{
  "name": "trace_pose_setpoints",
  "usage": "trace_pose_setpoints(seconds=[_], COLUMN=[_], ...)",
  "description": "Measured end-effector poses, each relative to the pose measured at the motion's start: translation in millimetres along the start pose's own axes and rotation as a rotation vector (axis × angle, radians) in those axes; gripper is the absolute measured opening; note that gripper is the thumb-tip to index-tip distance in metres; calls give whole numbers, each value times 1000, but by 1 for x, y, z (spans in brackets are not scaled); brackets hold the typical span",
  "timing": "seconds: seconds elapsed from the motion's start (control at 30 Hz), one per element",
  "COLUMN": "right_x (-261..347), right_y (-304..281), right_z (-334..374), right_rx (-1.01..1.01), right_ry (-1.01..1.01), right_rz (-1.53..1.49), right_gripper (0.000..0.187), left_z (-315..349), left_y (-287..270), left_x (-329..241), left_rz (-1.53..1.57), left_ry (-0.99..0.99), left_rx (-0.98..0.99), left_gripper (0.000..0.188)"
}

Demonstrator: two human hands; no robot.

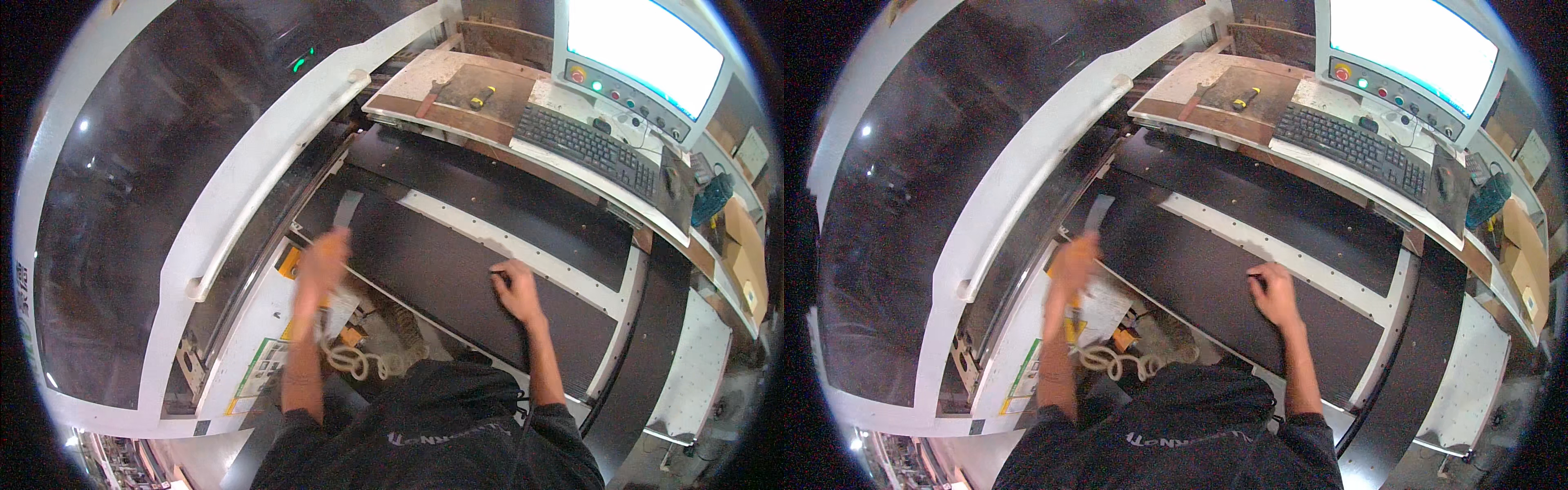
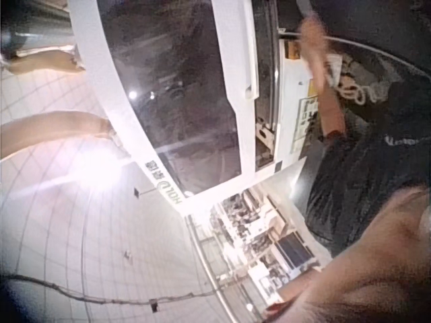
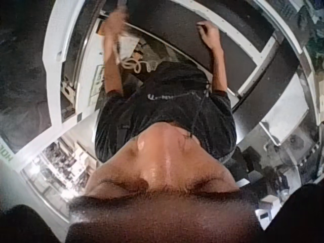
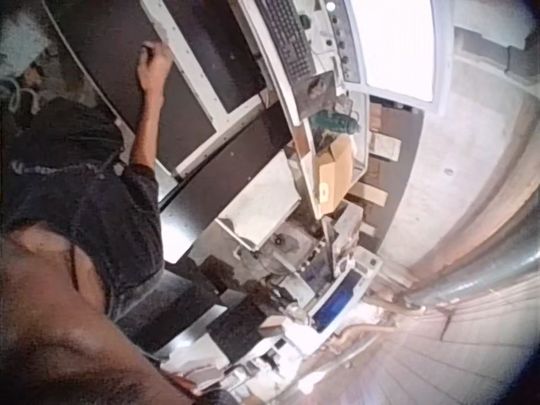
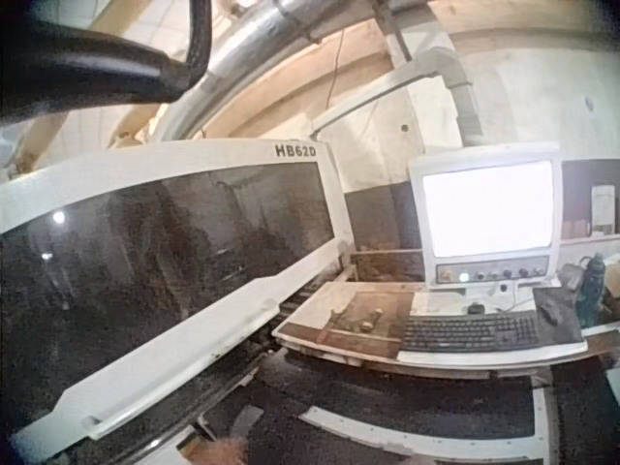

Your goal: The person operates a CNC machine by placing dark rectangular panels onto the machine bed, securing them with a yellow clamp, and removing them after processing. The person repeats this cycle multiple times, stacking the finished panels on the floor.

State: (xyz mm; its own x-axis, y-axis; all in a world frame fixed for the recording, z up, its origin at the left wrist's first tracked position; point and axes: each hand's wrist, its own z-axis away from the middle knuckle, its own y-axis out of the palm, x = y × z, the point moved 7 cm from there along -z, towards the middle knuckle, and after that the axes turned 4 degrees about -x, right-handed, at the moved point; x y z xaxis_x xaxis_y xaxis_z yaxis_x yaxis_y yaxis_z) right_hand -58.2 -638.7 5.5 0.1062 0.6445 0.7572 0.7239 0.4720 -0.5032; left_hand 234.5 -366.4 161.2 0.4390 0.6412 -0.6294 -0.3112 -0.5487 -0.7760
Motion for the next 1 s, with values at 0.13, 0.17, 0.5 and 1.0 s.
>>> trace_pose_setpoints(seconds=[0.13,0.17,0.5,1.0], right_x=[-49,-73,-302,-340], right_y=[-82,-105,-272,-285], right_z=[17,23,48,12], right_rx=[-151,-169,-349,-366], right_ry=[110,193,859,942], right_rz=[239,355,903,684], right_gripper=[24,30,92,91], left_z=[5,13,41,38], left_y=[-193,-234,-272,-253], left_x=[116,139,234,269], left_rz=[64,116,-190,-109], left_ry=[-93,-25,-295,-133], left_rx=[-700,-859,-1151,-772], left_gripper=[58,51,69,60])
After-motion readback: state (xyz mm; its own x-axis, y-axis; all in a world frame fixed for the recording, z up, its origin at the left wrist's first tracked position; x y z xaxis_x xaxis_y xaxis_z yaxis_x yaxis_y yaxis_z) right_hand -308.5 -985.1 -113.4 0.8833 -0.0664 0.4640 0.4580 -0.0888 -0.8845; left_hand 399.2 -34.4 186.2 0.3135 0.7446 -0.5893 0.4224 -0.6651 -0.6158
